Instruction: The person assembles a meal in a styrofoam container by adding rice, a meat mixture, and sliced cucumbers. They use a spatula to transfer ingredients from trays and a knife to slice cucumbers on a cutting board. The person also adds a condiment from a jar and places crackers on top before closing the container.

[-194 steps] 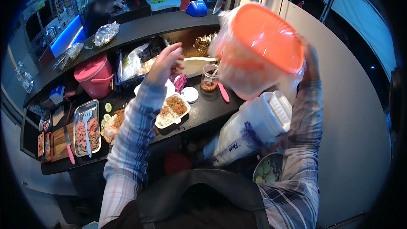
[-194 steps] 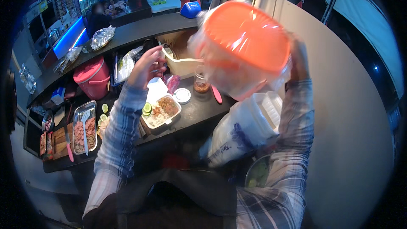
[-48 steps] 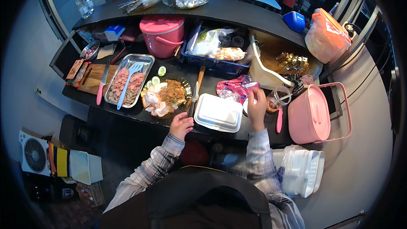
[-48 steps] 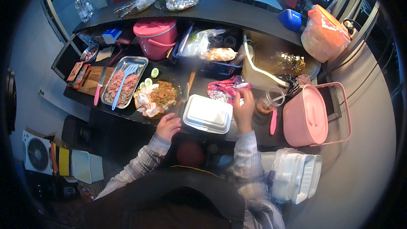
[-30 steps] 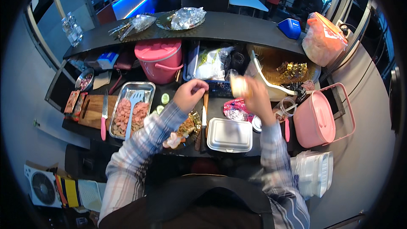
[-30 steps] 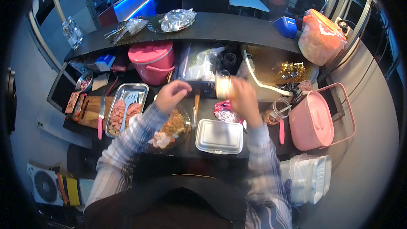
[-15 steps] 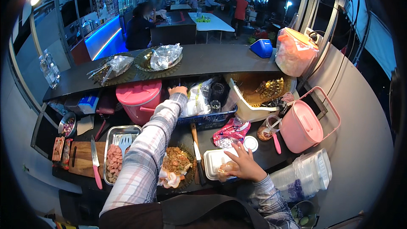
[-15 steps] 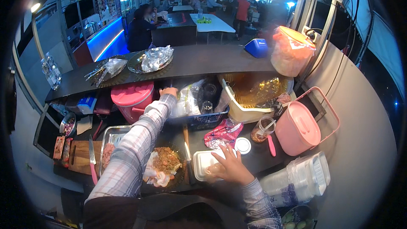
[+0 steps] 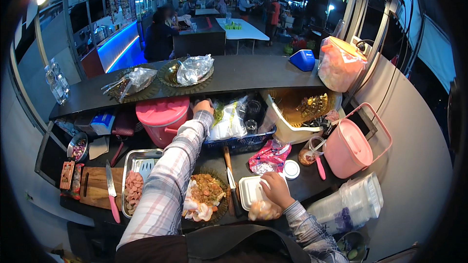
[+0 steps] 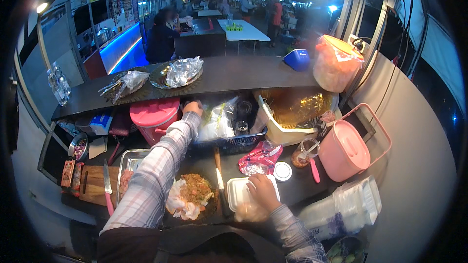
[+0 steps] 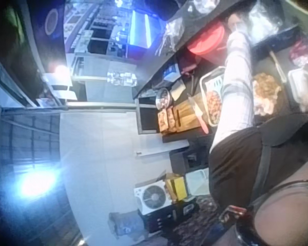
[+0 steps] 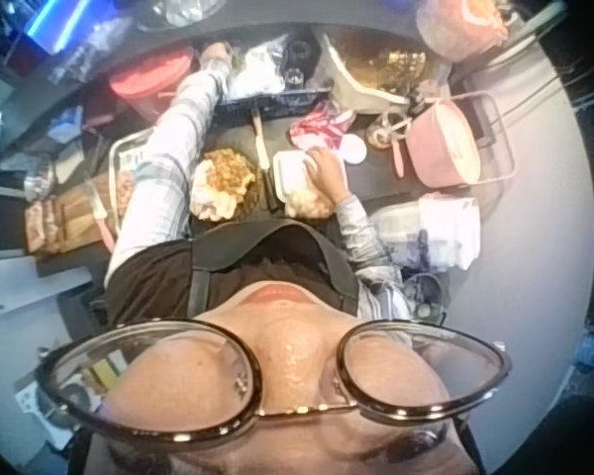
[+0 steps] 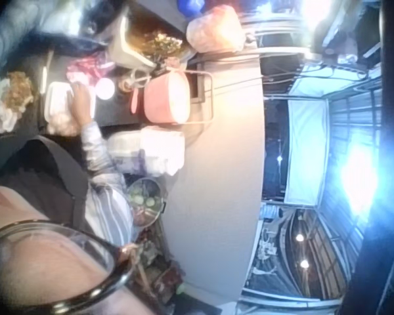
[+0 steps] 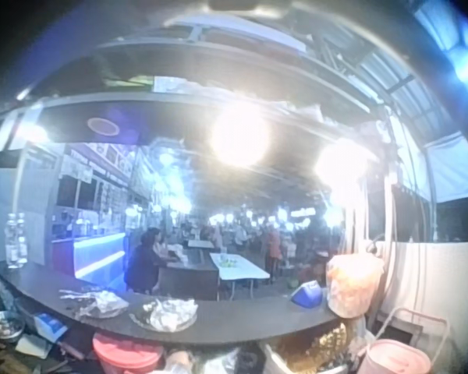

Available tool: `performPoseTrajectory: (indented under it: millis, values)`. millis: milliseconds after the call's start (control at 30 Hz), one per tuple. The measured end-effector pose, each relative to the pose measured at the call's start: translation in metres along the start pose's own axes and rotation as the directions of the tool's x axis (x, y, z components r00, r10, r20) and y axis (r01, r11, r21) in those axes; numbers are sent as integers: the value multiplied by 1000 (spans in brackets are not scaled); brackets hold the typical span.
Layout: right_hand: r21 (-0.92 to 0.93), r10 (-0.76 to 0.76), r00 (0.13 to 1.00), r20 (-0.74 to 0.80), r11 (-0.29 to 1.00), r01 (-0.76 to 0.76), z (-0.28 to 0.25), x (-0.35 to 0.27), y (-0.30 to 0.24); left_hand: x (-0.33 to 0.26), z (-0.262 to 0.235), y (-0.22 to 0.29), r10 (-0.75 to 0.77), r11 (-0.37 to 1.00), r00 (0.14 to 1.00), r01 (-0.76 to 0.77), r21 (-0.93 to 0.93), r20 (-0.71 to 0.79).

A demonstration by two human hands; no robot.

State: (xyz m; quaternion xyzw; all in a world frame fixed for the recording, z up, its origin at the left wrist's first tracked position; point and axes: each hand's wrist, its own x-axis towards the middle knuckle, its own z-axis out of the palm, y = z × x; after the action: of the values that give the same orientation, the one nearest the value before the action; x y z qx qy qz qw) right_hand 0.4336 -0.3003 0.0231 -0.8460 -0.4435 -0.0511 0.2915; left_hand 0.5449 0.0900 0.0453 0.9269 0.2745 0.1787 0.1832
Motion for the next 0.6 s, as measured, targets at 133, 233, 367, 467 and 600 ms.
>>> performPoseTrajectory:
  millis: [133, 233, 367, 467, 600]
  values:
    - [189, 14, 1000, -2, 982, -13, -6, -4, -12, -5, -11, 15, -119, 990, 979, 103, -99, -168]
    - [351, -137, 962, 235, 935, 47, -28, -11, -48, -3, -17, 17, -215, 975, 962, 202, -93, -167]
    - [71, -297, 895, 332, 954, 290, 2, -40, -46, 0, -9, 14, -175, 977, 971, 151, -151, -162]
    - [-108, -360, 899, 249, 912, 395, 23, -60, -34, -3, -8, 13, -101, 985, 988, 83, -152, -115]
    - [-136, -417, 883, 217, 882, 451, 22, -60, -31, -8, -13, 3, -96, 990, 994, 91, -110, -42]
